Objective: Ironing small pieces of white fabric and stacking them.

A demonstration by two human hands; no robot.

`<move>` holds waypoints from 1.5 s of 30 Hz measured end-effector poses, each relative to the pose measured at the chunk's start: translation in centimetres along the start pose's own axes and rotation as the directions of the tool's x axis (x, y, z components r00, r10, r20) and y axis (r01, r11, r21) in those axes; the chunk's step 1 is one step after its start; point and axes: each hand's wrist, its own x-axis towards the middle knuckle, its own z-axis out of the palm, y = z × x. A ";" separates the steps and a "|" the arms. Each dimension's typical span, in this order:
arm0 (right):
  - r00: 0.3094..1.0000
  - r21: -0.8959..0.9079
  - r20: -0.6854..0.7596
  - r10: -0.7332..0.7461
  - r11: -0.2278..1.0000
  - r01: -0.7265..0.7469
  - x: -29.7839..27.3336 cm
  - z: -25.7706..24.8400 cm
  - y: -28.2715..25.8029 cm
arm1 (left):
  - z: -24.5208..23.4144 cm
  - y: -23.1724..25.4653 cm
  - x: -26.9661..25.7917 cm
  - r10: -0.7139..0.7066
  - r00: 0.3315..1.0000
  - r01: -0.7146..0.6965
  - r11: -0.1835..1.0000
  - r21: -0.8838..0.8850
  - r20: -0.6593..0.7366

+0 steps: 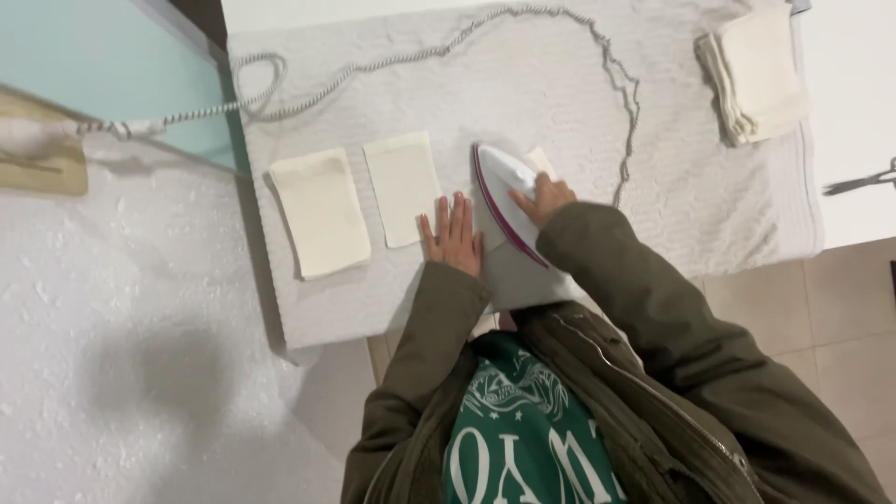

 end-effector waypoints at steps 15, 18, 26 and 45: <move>0.996 -0.027 0.085 0.006 1.000 -0.004 0.6 -0.3 1.3 | -0.2 0.1 0.2 -0.022 1.000 0.019 0.988 0.152 0.019; 0.998 -0.033 0.055 -0.017 0.999 0.019 -0.5 -1.9 -1.2 | -0.4 0.1 0.1 -0.005 1.000 0.012 0.966 0.260 -0.028; 0.993 -0.035 0.106 0.058 0.998 -0.055 -1.2 -3.0 -1.2 | -0.2 -0.1 0.1 -0.025 1.000 0.020 0.977 0.211 0.019; 0.991 -0.045 0.074 0.111 0.993 -0.108 -1.5 -3.6 1.5 | -0.4 0.0 0.1 -0.021 0.998 0.005 0.959 0.282 0.055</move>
